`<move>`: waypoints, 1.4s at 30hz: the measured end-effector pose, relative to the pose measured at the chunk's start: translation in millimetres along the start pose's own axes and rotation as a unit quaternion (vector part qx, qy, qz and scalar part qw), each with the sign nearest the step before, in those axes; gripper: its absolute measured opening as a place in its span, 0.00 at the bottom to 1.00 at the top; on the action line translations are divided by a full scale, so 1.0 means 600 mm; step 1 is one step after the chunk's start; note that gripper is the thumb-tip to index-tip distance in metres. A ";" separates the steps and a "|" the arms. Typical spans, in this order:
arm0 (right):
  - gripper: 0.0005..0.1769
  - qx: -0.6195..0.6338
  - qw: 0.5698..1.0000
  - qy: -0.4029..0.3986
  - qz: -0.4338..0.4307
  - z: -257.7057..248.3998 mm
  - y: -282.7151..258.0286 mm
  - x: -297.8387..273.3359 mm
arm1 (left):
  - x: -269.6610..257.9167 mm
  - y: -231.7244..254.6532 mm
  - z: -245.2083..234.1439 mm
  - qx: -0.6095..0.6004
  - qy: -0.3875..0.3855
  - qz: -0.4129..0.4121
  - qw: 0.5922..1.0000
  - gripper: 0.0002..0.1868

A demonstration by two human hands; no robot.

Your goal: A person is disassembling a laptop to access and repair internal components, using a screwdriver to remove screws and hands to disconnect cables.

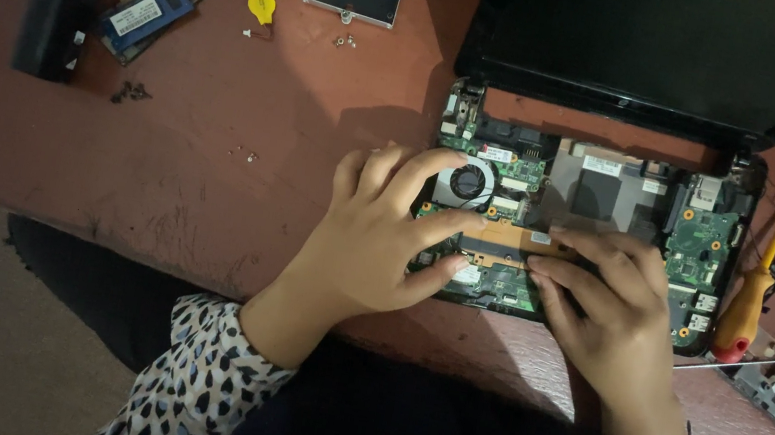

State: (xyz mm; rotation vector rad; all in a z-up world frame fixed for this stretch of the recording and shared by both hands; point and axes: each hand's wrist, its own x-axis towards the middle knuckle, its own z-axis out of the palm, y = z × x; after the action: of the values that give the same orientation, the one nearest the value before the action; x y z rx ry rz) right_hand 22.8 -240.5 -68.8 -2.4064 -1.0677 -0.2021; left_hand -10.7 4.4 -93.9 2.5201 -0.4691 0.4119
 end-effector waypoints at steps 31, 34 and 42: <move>0.08 0.003 1.000 0.009 -0.005 0.000 -0.002 0.000 | -0.001 0.002 0.001 -0.004 0.012 0.006 1.000 0.17; 0.09 0.002 1.000 0.002 -0.006 0.000 -0.001 -0.003 | -0.001 0.003 -0.001 -0.001 0.017 0.009 1.000 0.15; 0.07 0.016 0.997 0.069 -0.027 0.003 0.023 -0.032 | -0.016 -0.013 -0.018 0.025 0.069 0.013 0.997 0.18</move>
State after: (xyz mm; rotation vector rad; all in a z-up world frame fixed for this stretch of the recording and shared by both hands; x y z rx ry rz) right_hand 19.9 -260.0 -82.1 -2.3001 -1.0656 -0.3607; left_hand -18.1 19.3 -92.4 2.5147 -0.4425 0.6096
